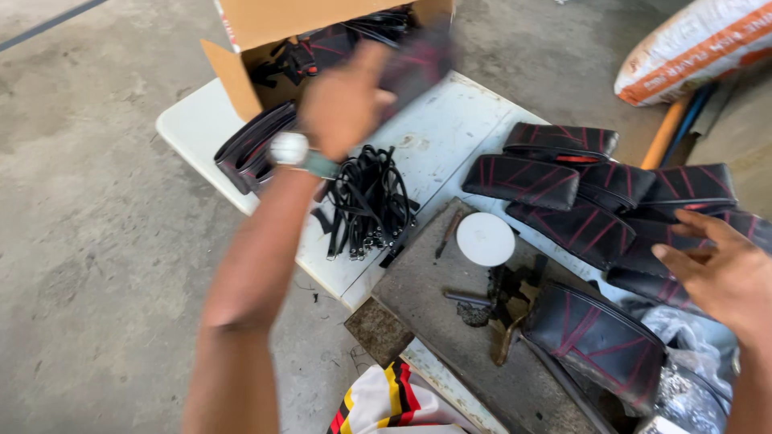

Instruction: The person sorts a pile of finished black leather pouches on a workbench, then picks up one pouch and attaches a black wrist strap to it, threading and securing the strap hardware by hand and hammering on the work surface. They work the zipper and strap fittings, then place the completed pouch on the floor beside the bench.

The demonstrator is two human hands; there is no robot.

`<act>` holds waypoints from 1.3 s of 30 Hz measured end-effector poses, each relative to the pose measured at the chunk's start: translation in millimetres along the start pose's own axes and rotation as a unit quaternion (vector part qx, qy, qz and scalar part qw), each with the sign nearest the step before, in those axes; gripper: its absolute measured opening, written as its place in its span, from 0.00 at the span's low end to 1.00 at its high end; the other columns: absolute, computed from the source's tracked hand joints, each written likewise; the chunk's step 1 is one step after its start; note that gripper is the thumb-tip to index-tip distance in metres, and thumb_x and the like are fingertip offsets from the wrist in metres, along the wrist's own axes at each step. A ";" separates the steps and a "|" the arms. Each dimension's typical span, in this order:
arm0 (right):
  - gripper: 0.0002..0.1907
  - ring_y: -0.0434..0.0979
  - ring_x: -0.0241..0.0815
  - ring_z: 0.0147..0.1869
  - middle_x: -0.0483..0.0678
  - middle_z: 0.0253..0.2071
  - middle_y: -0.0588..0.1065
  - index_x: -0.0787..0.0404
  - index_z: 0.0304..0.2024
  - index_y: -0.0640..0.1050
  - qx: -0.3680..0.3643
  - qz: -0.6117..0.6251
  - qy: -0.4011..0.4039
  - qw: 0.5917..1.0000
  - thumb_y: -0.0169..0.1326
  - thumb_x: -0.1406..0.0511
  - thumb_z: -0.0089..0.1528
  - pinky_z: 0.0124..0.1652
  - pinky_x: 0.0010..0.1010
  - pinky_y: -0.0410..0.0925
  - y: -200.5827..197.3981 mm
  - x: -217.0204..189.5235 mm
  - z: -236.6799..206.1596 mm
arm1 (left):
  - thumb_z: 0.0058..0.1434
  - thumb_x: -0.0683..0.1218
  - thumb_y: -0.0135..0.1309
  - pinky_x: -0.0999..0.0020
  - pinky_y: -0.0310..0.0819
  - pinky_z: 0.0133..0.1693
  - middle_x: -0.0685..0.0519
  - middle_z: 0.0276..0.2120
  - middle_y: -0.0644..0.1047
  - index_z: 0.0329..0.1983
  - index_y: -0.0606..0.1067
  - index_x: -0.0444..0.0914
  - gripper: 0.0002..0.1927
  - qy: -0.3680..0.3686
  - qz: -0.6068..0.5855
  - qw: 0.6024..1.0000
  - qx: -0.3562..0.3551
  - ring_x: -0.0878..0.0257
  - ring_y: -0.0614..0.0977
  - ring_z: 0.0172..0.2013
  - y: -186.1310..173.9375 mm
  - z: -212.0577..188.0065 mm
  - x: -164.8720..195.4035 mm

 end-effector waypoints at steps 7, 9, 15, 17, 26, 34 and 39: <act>0.36 0.83 0.46 0.48 0.51 0.57 0.79 0.58 0.68 0.72 -0.067 -0.053 0.055 0.995 0.65 0.60 0.58 0.44 0.36 0.73 14.3 -37.6 22.3 | 0.49 0.52 0.71 0.46 0.72 0.49 0.35 0.47 0.79 0.57 0.75 0.34 0.34 -0.103 0.017 0.988 -0.116 0.36 0.78 0.48 -25.0 -32.2 -123.3; 0.37 0.83 0.48 0.47 0.50 0.58 0.79 0.57 0.69 0.71 -0.089 -0.040 0.080 0.992 0.65 0.60 0.57 0.44 0.40 0.74 24.3 -42.6 27.8 | 0.58 0.57 0.66 0.46 0.73 0.51 0.38 0.46 0.81 0.52 0.78 0.35 0.26 -0.236 0.041 0.953 -0.186 0.39 0.80 0.50 -16.4 -51.1 -149.0; 0.40 0.79 0.41 0.52 0.52 0.59 0.77 0.61 0.69 0.68 -0.095 -0.007 0.024 0.995 0.67 0.61 0.57 0.48 0.33 0.71 27.3 -28.3 55.1 | 0.57 0.57 0.66 0.48 0.73 0.50 0.37 0.51 0.78 0.60 0.77 0.38 0.31 -0.140 0.006 0.990 0.017 0.40 0.79 0.49 -14.4 -39.9 -104.6; 0.42 0.80 0.41 0.51 0.53 0.59 0.76 0.63 0.70 0.65 -0.097 0.077 0.062 0.990 0.66 0.62 0.56 0.46 0.33 0.73 30.3 -13.8 72.8 | 0.56 0.60 0.68 0.49 0.73 0.52 0.37 0.53 0.78 0.60 0.77 0.38 0.33 0.014 -0.021 0.999 0.022 0.41 0.77 0.54 22.6 -24.2 -37.0; 0.44 0.81 0.44 0.42 0.53 0.50 0.76 0.64 0.73 0.58 -0.089 0.086 0.234 0.964 0.61 0.54 0.62 0.37 0.40 0.77 23.2 26.2 103.9 | 0.37 0.69 0.71 0.37 0.58 0.62 0.38 0.71 0.55 0.77 0.48 0.53 0.67 0.031 -0.253 0.914 -0.316 0.35 0.65 0.66 231.8 31.2 210.0; 0.57 0.78 0.49 0.41 0.59 0.53 0.75 0.57 0.76 0.52 -0.075 0.054 0.246 0.965 0.68 0.52 0.52 0.34 0.45 0.77 31.4 23.3 98.9 | 0.41 0.66 0.71 0.17 0.40 0.62 0.34 0.74 0.46 0.79 0.41 0.52 0.69 0.020 -0.133 0.897 -0.422 0.34 0.63 0.68 267.8 51.6 294.9; 0.46 0.79 0.47 0.45 0.52 0.57 0.75 0.59 0.76 0.61 0.018 0.064 0.129 0.989 0.67 0.54 0.61 0.43 0.41 0.75 3.7 5.1 145.8 | 0.46 0.58 0.70 0.19 0.47 0.61 0.33 0.73 0.46 0.79 0.40 0.50 0.66 0.066 -0.055 0.889 -0.451 0.34 0.75 0.57 255.8 1.0 257.1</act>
Point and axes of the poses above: each hand's wrist, its own z-axis towards the middle knuckle, its own y-axis out of the palm, x = y × z, the point moved 7 cm from there along z, towards the middle knuckle
